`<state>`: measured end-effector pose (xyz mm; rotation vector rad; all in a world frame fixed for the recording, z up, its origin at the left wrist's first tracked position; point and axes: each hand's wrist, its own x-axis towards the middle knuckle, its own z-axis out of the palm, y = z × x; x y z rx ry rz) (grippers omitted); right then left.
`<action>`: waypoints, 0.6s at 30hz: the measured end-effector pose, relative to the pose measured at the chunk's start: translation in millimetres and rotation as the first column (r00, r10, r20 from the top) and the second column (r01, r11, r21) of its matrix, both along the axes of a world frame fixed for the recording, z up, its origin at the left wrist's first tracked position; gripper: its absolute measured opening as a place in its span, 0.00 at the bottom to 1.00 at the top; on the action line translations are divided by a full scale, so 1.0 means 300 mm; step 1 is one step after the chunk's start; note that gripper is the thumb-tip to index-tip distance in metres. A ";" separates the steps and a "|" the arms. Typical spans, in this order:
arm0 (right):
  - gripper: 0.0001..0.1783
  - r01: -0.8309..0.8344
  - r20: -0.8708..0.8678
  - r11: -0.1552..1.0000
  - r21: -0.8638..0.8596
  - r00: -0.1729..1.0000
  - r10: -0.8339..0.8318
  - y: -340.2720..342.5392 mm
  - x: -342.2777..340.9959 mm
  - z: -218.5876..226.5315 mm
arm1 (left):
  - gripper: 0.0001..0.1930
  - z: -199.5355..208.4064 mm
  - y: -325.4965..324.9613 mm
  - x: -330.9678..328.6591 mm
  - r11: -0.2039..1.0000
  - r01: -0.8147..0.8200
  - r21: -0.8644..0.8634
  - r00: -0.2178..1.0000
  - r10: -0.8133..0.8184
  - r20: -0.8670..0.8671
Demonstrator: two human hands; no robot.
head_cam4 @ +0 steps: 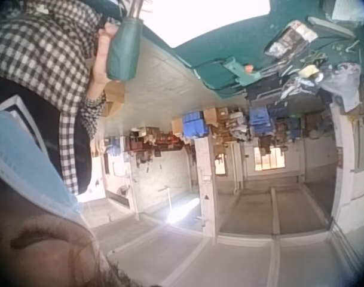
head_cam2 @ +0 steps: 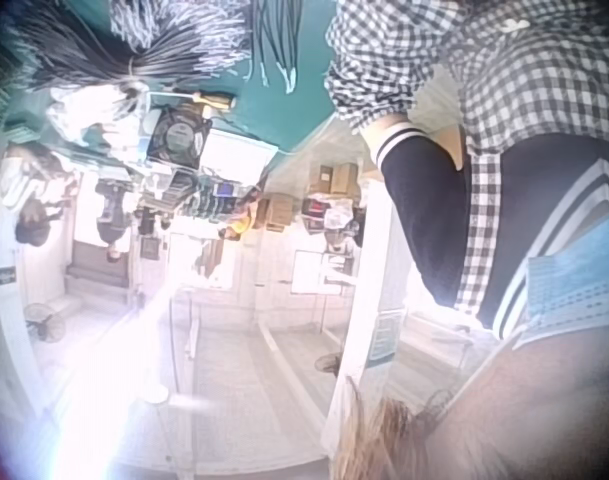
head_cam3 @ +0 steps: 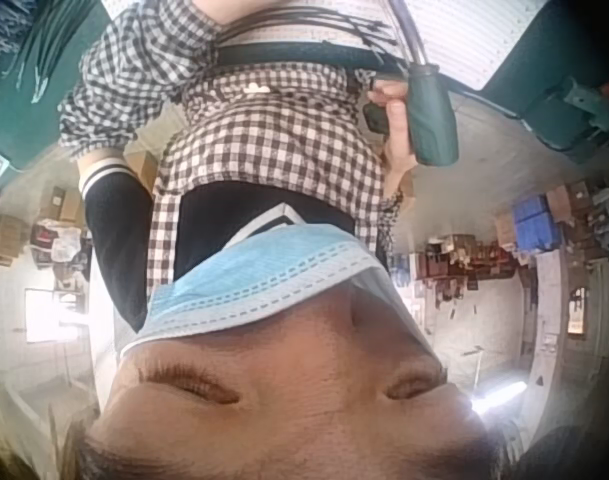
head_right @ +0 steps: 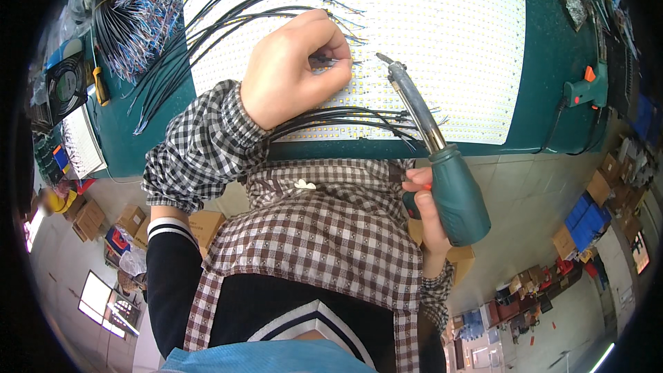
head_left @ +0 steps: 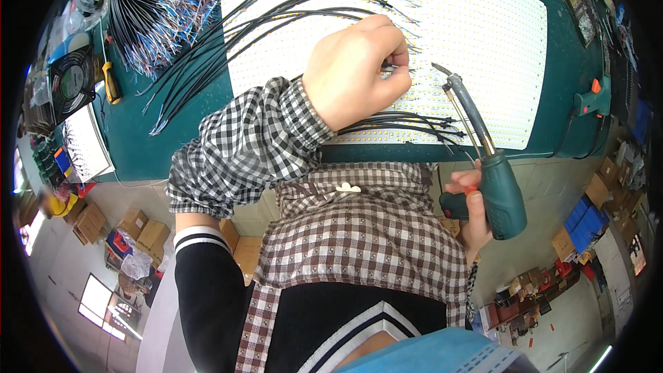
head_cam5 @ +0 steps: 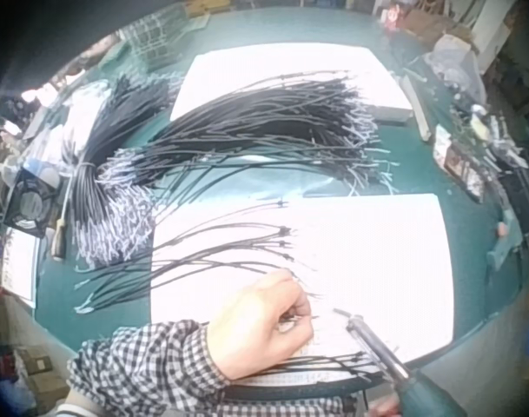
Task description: Soldering multiple black wires onto an LED electrical panel and sorting wire bundles on a workbench.
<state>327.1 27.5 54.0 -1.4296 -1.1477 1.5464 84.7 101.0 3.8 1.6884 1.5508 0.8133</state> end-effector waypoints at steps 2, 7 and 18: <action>0.20 -0.052 0.047 0.999 -0.005 0.998 0.052 0.003 0.013 0.003 | 0.04 0.008 -0.007 -0.009 1.000 0.007 0.003 1.000 -0.007 -0.012; 0.18 0.027 -0.012 0.998 0.061 1.000 -0.026 -0.005 0.018 -0.012 | 0.08 0.005 -0.018 -0.027 0.990 0.125 0.058 0.992 -0.126 0.010; 0.18 0.037 -0.050 0.998 0.058 0.998 -0.034 -0.006 0.018 -0.021 | 0.05 -0.007 -0.007 0.017 0.991 0.033 0.128 0.998 -0.025 -0.061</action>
